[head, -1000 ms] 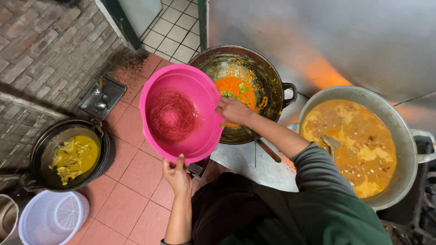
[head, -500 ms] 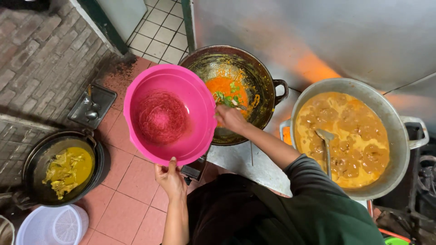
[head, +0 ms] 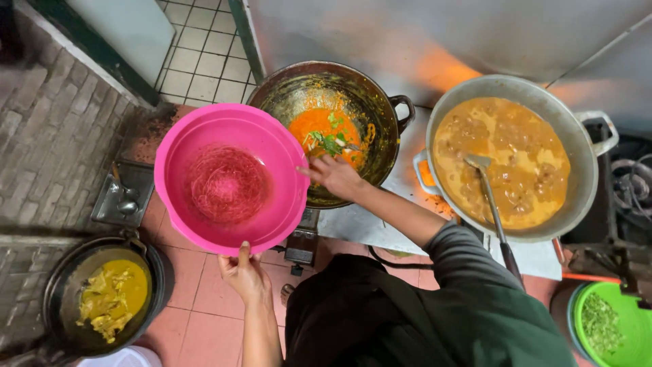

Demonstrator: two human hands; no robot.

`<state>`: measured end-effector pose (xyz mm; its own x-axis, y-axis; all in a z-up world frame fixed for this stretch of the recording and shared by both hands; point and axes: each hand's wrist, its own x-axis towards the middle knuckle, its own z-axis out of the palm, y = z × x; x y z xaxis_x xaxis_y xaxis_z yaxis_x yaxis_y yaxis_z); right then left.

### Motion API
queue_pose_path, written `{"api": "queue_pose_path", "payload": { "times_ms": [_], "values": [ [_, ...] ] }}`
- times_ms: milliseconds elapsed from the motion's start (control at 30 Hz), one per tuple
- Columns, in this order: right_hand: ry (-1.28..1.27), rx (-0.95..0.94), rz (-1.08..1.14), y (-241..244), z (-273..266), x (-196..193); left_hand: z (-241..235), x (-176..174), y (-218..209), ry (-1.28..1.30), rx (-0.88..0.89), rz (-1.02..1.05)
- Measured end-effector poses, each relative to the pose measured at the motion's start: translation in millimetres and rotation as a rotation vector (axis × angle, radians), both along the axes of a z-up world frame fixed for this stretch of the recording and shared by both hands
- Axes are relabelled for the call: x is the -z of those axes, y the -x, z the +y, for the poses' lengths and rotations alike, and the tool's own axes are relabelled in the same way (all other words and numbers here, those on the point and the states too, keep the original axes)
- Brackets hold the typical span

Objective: Stirring and adding ingredients to large pots of food on a commercial stove.

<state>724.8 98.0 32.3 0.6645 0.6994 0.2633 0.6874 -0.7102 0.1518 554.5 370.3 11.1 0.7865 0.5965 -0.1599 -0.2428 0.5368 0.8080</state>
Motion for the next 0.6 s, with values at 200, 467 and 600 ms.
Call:
{"api": "queue_pose_path", "payload": {
  "times_ms": [200, 467, 600],
  "values": [
    [0.01, 0.519, 0.138, -24.4, -56.3, 83.4, 33.5, -28.6, -8.4, 0.029, 0.034, 0.139],
    [0.234, 0.927, 0.419, 72.1, -130.0, 131.4, 115.6, 7.7, 8.4, 0.041, 0.103, -0.054],
    [0.034, 0.878, 0.334, 81.7, -120.0, 108.4, 140.5, -4.5, 12.4, 0.04, 0.089, 0.015]
  ]
}}
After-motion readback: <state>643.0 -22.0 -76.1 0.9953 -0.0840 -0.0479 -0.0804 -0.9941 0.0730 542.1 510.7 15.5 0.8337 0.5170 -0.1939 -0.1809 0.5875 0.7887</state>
